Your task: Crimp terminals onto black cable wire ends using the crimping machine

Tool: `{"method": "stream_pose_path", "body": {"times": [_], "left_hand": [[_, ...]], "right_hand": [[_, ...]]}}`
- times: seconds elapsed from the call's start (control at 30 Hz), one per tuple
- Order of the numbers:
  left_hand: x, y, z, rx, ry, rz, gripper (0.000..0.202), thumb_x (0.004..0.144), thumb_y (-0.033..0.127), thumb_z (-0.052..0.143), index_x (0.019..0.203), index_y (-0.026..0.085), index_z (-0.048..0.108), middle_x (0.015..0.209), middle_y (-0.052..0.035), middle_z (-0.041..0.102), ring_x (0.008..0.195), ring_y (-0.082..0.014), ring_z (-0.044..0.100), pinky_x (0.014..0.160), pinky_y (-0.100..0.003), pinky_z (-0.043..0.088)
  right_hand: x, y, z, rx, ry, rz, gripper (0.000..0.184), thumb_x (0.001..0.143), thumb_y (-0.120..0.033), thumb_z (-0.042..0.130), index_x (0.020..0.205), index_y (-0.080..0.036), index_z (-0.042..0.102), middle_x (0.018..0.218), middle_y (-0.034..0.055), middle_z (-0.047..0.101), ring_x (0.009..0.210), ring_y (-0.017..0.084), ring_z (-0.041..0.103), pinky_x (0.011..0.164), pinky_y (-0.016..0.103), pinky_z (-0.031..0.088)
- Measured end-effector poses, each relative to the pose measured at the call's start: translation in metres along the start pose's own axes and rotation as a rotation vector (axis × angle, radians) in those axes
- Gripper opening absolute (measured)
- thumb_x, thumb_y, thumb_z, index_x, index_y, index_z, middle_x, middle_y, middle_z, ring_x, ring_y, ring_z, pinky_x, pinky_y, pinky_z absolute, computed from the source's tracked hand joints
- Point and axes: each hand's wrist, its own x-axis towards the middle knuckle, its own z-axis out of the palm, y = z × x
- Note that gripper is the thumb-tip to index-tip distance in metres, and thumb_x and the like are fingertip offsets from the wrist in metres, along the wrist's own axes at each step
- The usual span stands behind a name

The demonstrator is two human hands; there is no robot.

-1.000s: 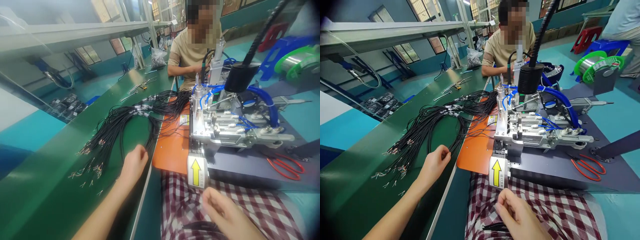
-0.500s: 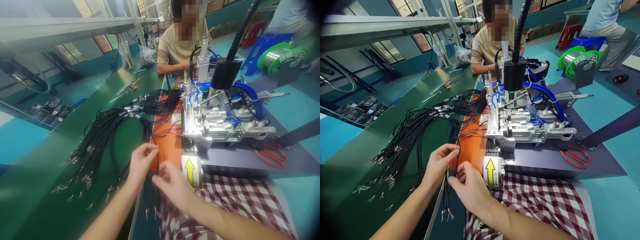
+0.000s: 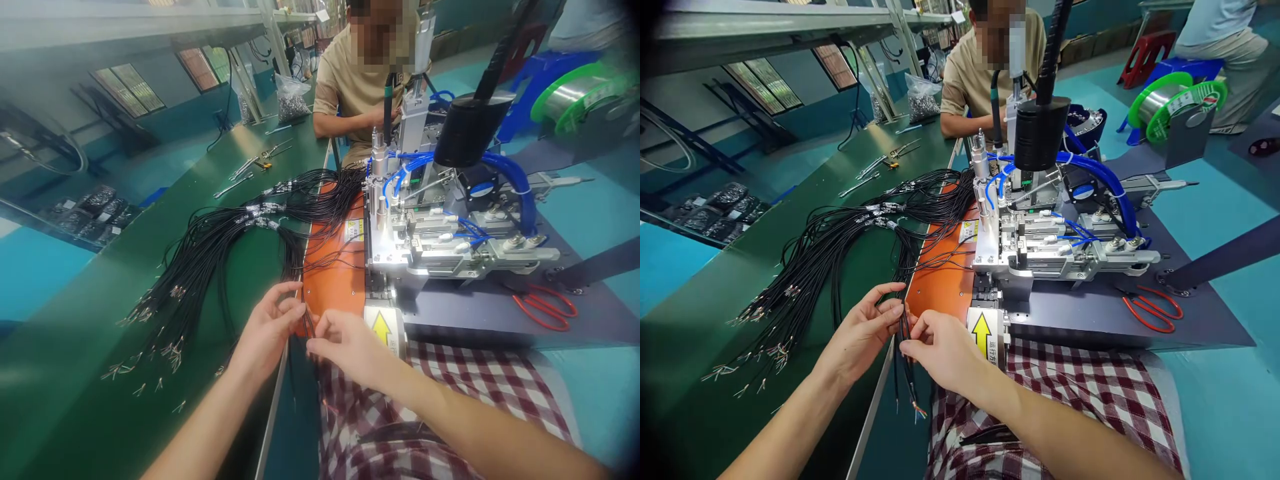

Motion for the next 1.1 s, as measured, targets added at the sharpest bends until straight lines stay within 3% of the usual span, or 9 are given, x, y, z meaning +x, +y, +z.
{"method": "stream_pose_path", "body": {"times": [0.13,0.33,0.5,0.67,0.73,0.83,0.93,1.0,1.1], "left_hand": [[-0.002,-0.002,-0.019,0.327,0.01,0.097,0.032,0.082,0.035,0.062,0.111,0.021,0.058,0.073,0.0029,0.053,0.052,-0.0098,0.052,0.054,-0.025,0.043],[0.006,-0.02,-0.054,1.622,0.141,0.398,0.049,0.09,0.039,0.044,0.135,0.019,0.05,0.108,-0.0111,0.054,0.072,-0.019,0.059,0.063,-0.032,0.049],[0.04,-0.01,-0.086,1.821,0.03,0.49,0.05,0.083,0.009,0.036,0.129,0.017,0.055,0.105,-0.0132,0.062,0.096,-0.0252,0.059,0.083,-0.037,0.048],[0.063,0.036,-0.125,1.892,-0.027,0.532,0.048,0.076,0.007,0.04,0.11,0.027,0.068,0.112,-0.0123,0.065,0.105,-0.0284,0.057,0.091,-0.045,0.044],[0.057,0.046,-0.114,1.893,-0.042,0.566,0.04,0.077,0.014,0.042,0.099,0.029,0.072,0.118,-0.0104,0.063,0.113,-0.0317,0.053,0.092,-0.05,0.044],[0.031,0.04,-0.058,1.777,-0.041,0.842,0.028,0.083,0.025,0.046,0.095,0.025,0.071,0.12,-0.0108,0.062,0.115,-0.0334,0.051,0.096,-0.053,0.041],[0.005,0.016,0.014,1.519,-0.36,1.015,0.04,0.089,0.025,0.047,0.129,0.023,0.054,0.12,-0.0104,0.064,0.114,-0.0273,0.055,0.1,-0.045,0.041],[-0.002,-0.001,0.045,1.436,-0.492,0.978,0.037,0.092,0.021,0.044,0.128,0.024,0.054,0.097,-0.0064,0.07,0.094,-0.0226,0.063,0.097,-0.043,0.042],[0.003,-0.017,0.055,1.35,-0.435,0.822,0.03,0.095,0.023,0.037,0.106,0.024,0.065,0.08,-0.0039,0.07,0.072,-0.0186,0.063,0.073,-0.032,0.048]], "right_hand": [[-0.001,-0.012,-0.015,0.175,0.098,0.011,0.015,0.087,-0.025,0.052,0.074,-0.02,0.045,0.059,-0.0043,0.062,0.053,0.011,0.062,0.056,0.024,0.045],[-0.015,-0.027,-0.047,0.237,0.153,0.006,0.025,0.087,-0.039,0.055,0.076,-0.018,0.048,0.052,-0.0071,0.051,0.041,0.005,0.038,0.043,0.019,0.029],[-0.034,-0.021,-0.074,0.192,0.19,0.016,0.031,0.082,-0.047,0.061,0.078,-0.018,0.049,0.05,-0.0083,0.045,0.043,0.005,0.029,0.042,0.02,0.019],[-0.055,-0.005,-0.093,0.045,0.072,0.096,0.028,0.085,-0.043,0.056,0.094,-0.017,0.052,0.062,-0.0052,0.056,0.041,0.006,0.043,0.044,0.021,0.029],[-0.066,0.002,-0.095,-0.029,0.063,0.149,0.025,0.086,-0.038,0.055,0.099,-0.017,0.053,0.069,-0.0027,0.061,0.046,0.009,0.053,0.047,0.023,0.037],[-0.079,0.003,-0.091,-0.141,0.129,0.16,0.018,0.089,-0.03,0.051,0.102,-0.019,0.057,0.069,-0.0021,0.063,0.055,0.012,0.059,0.054,0.024,0.044],[-0.078,-0.006,-0.084,-0.18,0.108,0.108,0.014,0.09,-0.026,0.048,0.094,-0.019,0.06,0.066,-0.0024,0.062,0.055,0.012,0.059,0.056,0.025,0.046],[-0.072,-0.011,-0.085,-0.087,0.052,0.078,0.017,0.091,-0.029,0.049,0.098,-0.018,0.06,0.067,-0.0023,0.063,0.056,0.012,0.061,0.059,0.027,0.049],[-0.066,-0.008,-0.1,0.008,0.141,0.027,0.034,0.092,-0.046,0.05,0.106,-0.016,0.059,0.083,0.0047,0.07,0.074,0.017,0.069,0.069,0.03,0.051]]}}
